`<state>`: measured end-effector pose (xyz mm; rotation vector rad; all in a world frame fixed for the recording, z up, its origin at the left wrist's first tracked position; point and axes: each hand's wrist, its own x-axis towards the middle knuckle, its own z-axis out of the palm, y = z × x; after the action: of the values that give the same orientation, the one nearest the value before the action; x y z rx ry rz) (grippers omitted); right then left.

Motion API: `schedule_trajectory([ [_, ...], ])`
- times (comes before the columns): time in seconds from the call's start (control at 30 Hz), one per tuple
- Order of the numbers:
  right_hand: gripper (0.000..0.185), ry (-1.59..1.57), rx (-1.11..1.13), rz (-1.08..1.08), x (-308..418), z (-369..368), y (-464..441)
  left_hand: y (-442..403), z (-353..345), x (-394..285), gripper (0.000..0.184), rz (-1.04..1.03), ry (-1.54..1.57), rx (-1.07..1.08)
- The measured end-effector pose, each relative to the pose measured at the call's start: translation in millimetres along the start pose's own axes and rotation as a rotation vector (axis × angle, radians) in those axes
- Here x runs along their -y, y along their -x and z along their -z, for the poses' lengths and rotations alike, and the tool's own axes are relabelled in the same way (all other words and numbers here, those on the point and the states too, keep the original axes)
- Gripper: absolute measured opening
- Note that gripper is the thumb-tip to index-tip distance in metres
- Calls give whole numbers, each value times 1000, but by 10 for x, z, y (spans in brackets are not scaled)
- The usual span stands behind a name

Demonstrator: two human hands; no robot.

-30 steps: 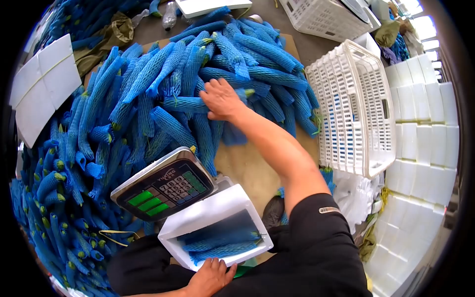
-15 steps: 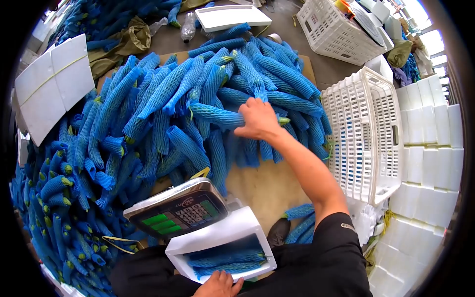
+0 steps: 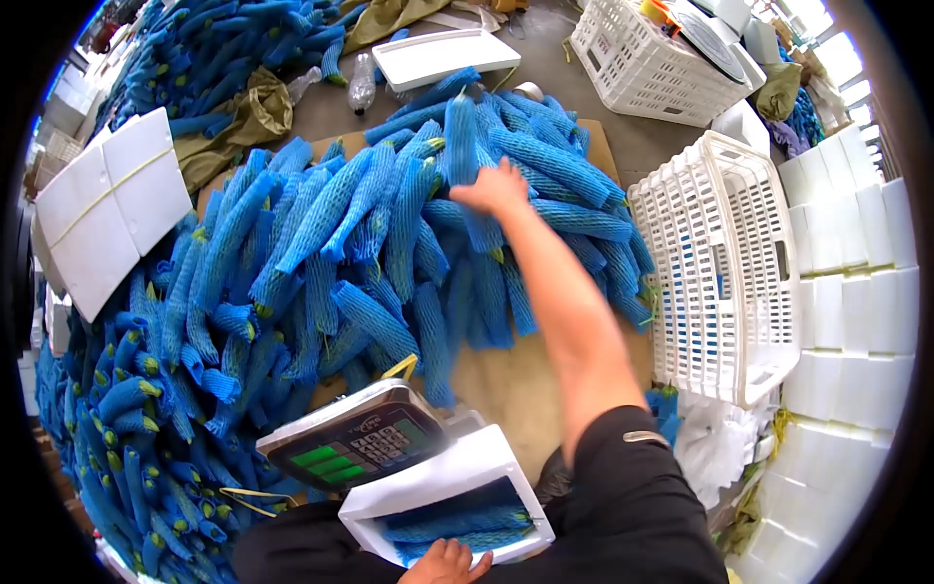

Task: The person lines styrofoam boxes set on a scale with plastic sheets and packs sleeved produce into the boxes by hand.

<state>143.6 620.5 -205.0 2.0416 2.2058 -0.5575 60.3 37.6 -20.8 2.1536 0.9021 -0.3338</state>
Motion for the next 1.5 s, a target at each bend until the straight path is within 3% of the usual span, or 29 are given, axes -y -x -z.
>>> schedule_trajectory([
  [0.07, 83, 48, -142, -61, 202, -276, 116, -98, -67, 8, 51, 33, 31, 79],
  [0.1, 74, 82, -182, -65, 271, -316, 159, -119, -255, -1, 48, 40, -56, -21],
  [0.23, 60, 154, -238, 12, 248, -312, 393, -172, -259, 34, 44, 12, -8, 8],
  [0.43, 77, -38, -129, 0, -67, -147, 1016, -190, -255, 68, 42, 50, -7, 1],
  [0.5, 70, -179, -65, -15, -349, -156, 1327, -69, 160, 74, 42, 30, -43, -59],
  [0.57, 59, -739, 276, 90, -707, 36, 1744, 111, 502, 42, 40, -41, -123, -125],
  [0.6, 48, -938, 334, 20, -831, 96, 2035, 155, 405, -16, 39, -37, -142, -147],
  [0.67, 49, -1055, 452, -19, -1216, 228, 2531, 223, 188, -109, 38, -39, -171, -183],
  [0.77, 57, -968, 482, -21, -1683, 608, 3283, 291, 39, -293, 42, -2, -135, -13],
  [0.83, 61, -881, 566, -131, -1716, 1043, 3957, 439, -85, -395, 47, -15, -201, -30],
  [0.9, 81, -826, 631, 19, -2054, 1126, 4377, 545, -286, -503, 51, -56, -287, 2],
  [0.97, 89, -694, 738, 72, -1838, 1364, 4871, 639, -360, -610, 52, -80, -239, 101],
  [1.1, 85, -478, 904, 301, -1330, 1179, 5426, 670, -668, -670, 49, -116, -237, 234],
  [1.17, 68, -332, 928, 482, -1010, 994, 5531, 645, -823, -623, 44, -152, -245, 210],
  [1.3, 58, -107, 705, 800, -642, 503, 5519, 595, -896, -526, 40, -178, -288, 127],
  [1.37, 50, -30, 429, 975, -535, 250, 5423, 579, -867, -481, 40, -180, -275, 69],
  [1.4, 45, -15, 330, 1000, -467, 191, 5411, 570, -812, -476, 41, -146, -198, 94],
  [1.5, 53, 18, 266, 915, -393, 208, 5485, 601, -828, -448, 40, -151, -275, 91],
])
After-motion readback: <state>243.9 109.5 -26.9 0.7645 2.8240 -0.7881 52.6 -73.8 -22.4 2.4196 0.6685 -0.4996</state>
